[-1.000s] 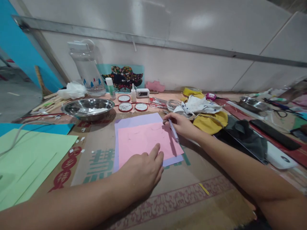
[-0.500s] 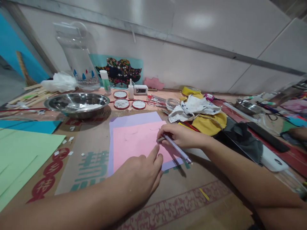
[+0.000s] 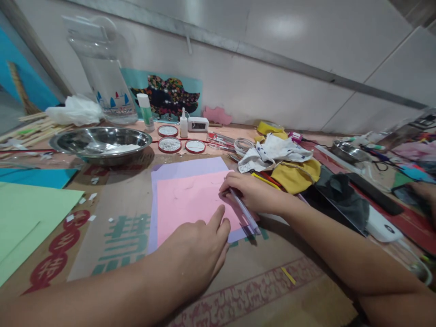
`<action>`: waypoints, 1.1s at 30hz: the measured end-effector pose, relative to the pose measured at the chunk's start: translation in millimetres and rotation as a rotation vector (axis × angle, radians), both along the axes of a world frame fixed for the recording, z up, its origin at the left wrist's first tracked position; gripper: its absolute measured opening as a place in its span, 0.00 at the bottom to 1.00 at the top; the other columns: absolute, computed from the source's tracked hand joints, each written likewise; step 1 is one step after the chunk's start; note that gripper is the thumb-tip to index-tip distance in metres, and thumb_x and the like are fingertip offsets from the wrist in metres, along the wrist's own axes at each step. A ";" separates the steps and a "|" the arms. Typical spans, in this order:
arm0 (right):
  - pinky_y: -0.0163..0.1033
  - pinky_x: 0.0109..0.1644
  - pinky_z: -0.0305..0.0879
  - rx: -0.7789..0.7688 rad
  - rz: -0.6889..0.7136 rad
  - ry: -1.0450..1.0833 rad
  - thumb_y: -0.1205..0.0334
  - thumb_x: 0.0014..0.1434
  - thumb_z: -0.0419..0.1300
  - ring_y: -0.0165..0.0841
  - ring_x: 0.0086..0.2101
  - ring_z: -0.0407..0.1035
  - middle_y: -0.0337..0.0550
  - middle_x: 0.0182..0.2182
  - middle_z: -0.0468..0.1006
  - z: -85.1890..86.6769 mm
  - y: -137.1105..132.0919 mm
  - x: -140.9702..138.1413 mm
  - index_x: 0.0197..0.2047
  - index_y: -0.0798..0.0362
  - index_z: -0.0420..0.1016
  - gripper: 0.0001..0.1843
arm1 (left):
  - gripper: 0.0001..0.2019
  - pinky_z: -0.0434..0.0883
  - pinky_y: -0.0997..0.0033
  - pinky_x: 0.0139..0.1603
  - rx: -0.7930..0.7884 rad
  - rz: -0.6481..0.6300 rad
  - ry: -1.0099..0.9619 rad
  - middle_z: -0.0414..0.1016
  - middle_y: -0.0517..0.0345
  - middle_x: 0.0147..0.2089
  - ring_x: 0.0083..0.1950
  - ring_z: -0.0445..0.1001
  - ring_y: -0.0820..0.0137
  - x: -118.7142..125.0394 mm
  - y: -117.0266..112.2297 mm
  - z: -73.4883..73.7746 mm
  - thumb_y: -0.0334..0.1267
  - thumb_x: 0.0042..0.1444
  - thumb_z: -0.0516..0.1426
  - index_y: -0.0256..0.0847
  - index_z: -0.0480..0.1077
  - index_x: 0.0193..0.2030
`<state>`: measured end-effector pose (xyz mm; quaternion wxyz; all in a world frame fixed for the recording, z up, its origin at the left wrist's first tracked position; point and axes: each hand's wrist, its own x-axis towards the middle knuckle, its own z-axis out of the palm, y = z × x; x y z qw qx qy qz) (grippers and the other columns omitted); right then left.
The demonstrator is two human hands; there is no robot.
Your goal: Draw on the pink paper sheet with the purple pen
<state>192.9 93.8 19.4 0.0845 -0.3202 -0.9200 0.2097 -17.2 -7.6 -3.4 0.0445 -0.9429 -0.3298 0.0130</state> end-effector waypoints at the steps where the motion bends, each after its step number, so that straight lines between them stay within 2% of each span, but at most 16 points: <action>1: 0.40 0.46 0.66 0.036 -0.027 -0.006 0.71 0.62 0.58 0.34 0.42 0.70 0.46 0.42 0.76 -0.7 -0.4 -0.3 0.44 0.54 0.75 0.08 | 0.20 0.77 0.61 0.25 -0.004 0.006 0.001 0.64 0.34 0.69 0.32 0.81 0.61 0.1 0.1 0.0 0.38 0.68 0.44 0.35 0.67 0.61; 3: 0.40 0.47 0.66 0.062 -0.041 -0.007 0.72 0.63 0.56 0.35 0.43 0.70 0.47 0.43 0.75 -2.1 -0.7 -0.5 0.45 0.53 0.75 0.09 | 0.20 0.77 0.61 0.25 -0.013 0.020 0.002 0.65 0.35 0.68 0.32 0.81 0.61 0.0 0.2 -0.6 0.38 0.68 0.43 0.36 0.67 0.61; 7: 0.38 0.45 0.67 -0.036 0.056 0.055 0.70 0.62 0.59 0.33 0.41 0.71 0.44 0.40 0.76 -2.9 1.3 2.1 0.42 0.53 0.75 0.06 | 0.20 0.76 0.62 0.24 0.015 -0.004 -0.011 0.64 0.35 0.69 0.32 0.80 0.62 -0.7 0.2 -2.7 0.37 0.67 0.45 0.37 0.68 0.60; 12: 0.40 0.47 0.67 0.034 -0.024 0.075 0.71 0.62 0.58 0.34 0.42 0.71 0.46 0.41 0.77 -4.1 1.9 2.9 0.43 0.53 0.74 0.07 | 0.20 0.76 0.62 0.23 -0.005 0.017 0.018 0.64 0.35 0.69 0.30 0.80 0.62 0.1 0.3 -0.1 0.39 0.68 0.44 0.36 0.67 0.60; 17: 0.38 0.44 0.68 -0.057 0.019 0.109 0.69 0.60 0.61 0.33 0.40 0.72 0.44 0.40 0.79 -7.2 1.5 2.6 0.42 0.53 0.74 0.07 | 0.21 0.76 0.61 0.24 0.005 0.002 0.008 0.63 0.33 0.69 0.32 0.80 0.61 0.0 -0.6 1.1 0.38 0.68 0.44 0.35 0.67 0.61; 21: 0.41 0.47 0.68 0.036 -0.053 0.147 0.68 0.61 0.60 0.35 0.42 0.72 0.46 0.41 0.79 -9.6 1.7 2.6 0.43 0.53 0.75 0.07 | 0.21 0.77 0.61 0.26 -0.006 -0.006 -0.008 0.63 0.32 0.69 0.35 0.81 0.60 -1.0 -1.9 0.6 0.38 0.68 0.44 0.35 0.67 0.61; 26: 0.37 0.43 0.69 -0.134 -0.009 0.124 0.70 0.58 0.61 0.33 0.39 0.74 0.44 0.39 0.80 -6.5 0.7 3.0 0.42 0.53 0.76 0.08 | 0.22 0.78 0.59 0.27 -0.049 0.023 0.006 0.61 0.32 0.70 0.36 0.82 0.59 -0.3 -1.4 3.3 0.38 0.69 0.42 0.34 0.64 0.63; 31: 0.41 0.47 0.68 0.062 -0.101 0.168 0.68 0.60 0.60 0.35 0.42 0.72 0.47 0.41 0.79 -12.5 0.0 -2.0 0.42 0.54 0.75 0.06 | 0.22 0.79 0.57 0.28 -0.071 0.026 0.032 0.61 0.33 0.71 0.37 0.82 0.58 1.9 0.1 6.2 0.38 0.69 0.41 0.34 0.65 0.63; 33: 0.39 0.45 0.68 0.012 -0.096 0.172 0.69 0.58 0.61 0.34 0.40 0.73 0.46 0.40 0.79 -12.4 0.6 -1.4 0.42 0.54 0.75 0.07 | 0.22 0.80 0.57 0.29 -0.083 0.039 0.036 0.60 0.33 0.71 0.37 0.82 0.58 2.5 0.1 6.7 0.38 0.69 0.41 0.34 0.64 0.63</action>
